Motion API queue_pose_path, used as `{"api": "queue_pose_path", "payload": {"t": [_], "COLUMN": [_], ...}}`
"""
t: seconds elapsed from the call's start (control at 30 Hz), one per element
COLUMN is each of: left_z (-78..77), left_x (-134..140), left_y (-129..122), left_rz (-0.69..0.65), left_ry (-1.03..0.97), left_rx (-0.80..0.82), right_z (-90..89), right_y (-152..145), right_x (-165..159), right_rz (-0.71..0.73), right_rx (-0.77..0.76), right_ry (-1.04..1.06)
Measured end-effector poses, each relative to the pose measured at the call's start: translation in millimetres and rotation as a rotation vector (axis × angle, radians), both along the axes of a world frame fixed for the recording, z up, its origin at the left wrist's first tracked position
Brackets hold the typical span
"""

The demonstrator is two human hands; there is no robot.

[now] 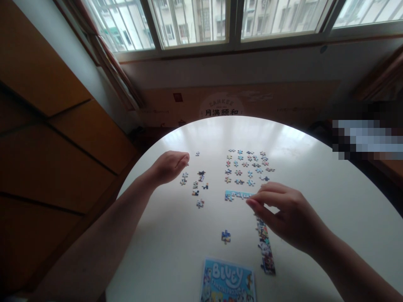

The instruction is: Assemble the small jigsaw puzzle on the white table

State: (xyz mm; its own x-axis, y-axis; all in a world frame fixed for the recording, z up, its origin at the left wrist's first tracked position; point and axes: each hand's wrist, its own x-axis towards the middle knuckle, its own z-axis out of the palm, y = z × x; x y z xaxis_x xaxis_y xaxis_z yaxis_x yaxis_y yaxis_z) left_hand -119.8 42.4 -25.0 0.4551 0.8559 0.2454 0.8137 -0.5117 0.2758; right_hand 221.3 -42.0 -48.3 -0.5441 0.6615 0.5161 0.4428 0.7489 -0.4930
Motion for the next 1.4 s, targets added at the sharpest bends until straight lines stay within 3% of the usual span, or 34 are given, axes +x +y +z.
{"api": "queue_pose_path", "payload": {"t": [0.37,0.63,0.83,1.0,1.17,1.4], "left_z": [4.7,15.2,18.0,17.1,12.3,15.1], "left_x": [0.3,16.0,5.4,-17.1,-21.9,-15.3], "left_y": [-6.2,-28.3,-22.3,-10.4,-7.4,-9.5], "left_rz": [-0.071,-0.31,-0.197,-0.035,-0.032,-0.058], "left_ry": [0.05,0.108,0.102,0.079,0.025,0.12], "left_rx": [-0.117,-0.359,-0.338,-0.175,-0.164,-0.236], "right_z": [0.6,1.8,0.2,-1.4,-0.8,-2.9], "right_y": [0.1,0.7,0.3,0.3,-0.3,1.2], "right_x": [0.3,-0.2,0.5,0.9,-1.2,1.1], "right_rz": [-0.002,-0.006,-0.01,-0.011,-0.03,-0.026], "right_rx": [0.006,-0.008,0.005,-0.003,-0.008,0.0], "right_ry": [0.001,0.001,-0.019,-0.026,-0.016,-0.032]}}
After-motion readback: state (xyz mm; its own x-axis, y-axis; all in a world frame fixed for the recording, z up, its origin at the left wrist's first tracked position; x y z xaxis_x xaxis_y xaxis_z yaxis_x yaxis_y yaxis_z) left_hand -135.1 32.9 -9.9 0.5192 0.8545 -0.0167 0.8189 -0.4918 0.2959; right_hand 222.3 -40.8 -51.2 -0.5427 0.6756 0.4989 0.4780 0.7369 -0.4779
